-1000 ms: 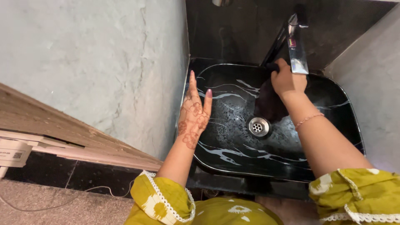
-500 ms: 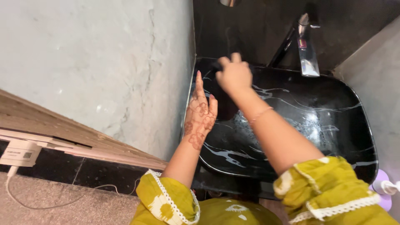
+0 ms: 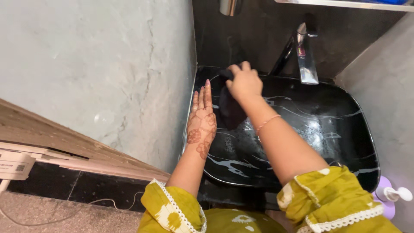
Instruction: The person uses a dark cloth to wipe the chrome faucet and the black marble sink basin. They repeatedly rub the faucet and the sink surface, including the drain area, to remove water spots and residue.
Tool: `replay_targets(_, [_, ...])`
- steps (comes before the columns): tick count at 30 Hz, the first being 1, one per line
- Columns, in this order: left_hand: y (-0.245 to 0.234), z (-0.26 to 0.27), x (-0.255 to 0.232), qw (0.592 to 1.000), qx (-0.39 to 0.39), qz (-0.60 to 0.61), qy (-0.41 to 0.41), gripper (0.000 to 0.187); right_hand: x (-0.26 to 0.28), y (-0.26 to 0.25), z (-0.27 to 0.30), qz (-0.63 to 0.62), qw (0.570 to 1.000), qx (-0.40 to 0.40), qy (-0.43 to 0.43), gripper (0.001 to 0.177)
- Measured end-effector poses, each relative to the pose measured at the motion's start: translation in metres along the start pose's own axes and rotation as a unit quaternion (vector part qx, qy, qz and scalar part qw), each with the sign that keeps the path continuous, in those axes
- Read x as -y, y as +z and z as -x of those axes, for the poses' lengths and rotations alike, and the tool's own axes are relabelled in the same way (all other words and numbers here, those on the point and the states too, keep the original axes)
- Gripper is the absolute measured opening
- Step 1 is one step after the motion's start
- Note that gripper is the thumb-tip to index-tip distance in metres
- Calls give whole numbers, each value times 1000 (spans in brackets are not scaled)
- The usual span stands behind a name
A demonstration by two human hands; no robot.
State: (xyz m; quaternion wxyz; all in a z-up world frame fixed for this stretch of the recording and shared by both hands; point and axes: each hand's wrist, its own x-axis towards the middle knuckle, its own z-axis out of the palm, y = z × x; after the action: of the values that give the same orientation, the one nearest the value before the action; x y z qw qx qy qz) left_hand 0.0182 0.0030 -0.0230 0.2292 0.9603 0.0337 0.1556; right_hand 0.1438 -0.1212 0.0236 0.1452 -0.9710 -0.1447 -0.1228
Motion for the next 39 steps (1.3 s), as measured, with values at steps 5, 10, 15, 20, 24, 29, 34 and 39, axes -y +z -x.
replay_targets(5, [-9,1,-6,999,11,41,-22,92,-52,-14,9,16,998,-3,64,45])
replay_targets(10, [-19,4,-12,996,19,70,-49,88,-117,-21,16,21,992,3,128,45])
replay_targets(15, [-19,3,-13,996,9,77,-37,89,-187,-29,19,10,953,-4,302,81])
replay_targets(20, [-18,1,-13,994,23,91,-59,89,-245,-67,36,78,951,30,298,56])
replay_targets(24, [-13,3,-9,996,8,75,-38,92,-258,-72,41,106,938,61,325,63])
replay_targets(29, [-13,1,-8,996,13,81,-43,93,-264,-77,51,117,915,78,377,76])
replay_targets(34, [-14,2,-8,996,5,78,-36,93,-272,-91,78,93,910,78,396,81])
replay_targets(39, [-13,5,-8,997,-3,78,-17,94,-266,-96,113,95,904,68,411,84])
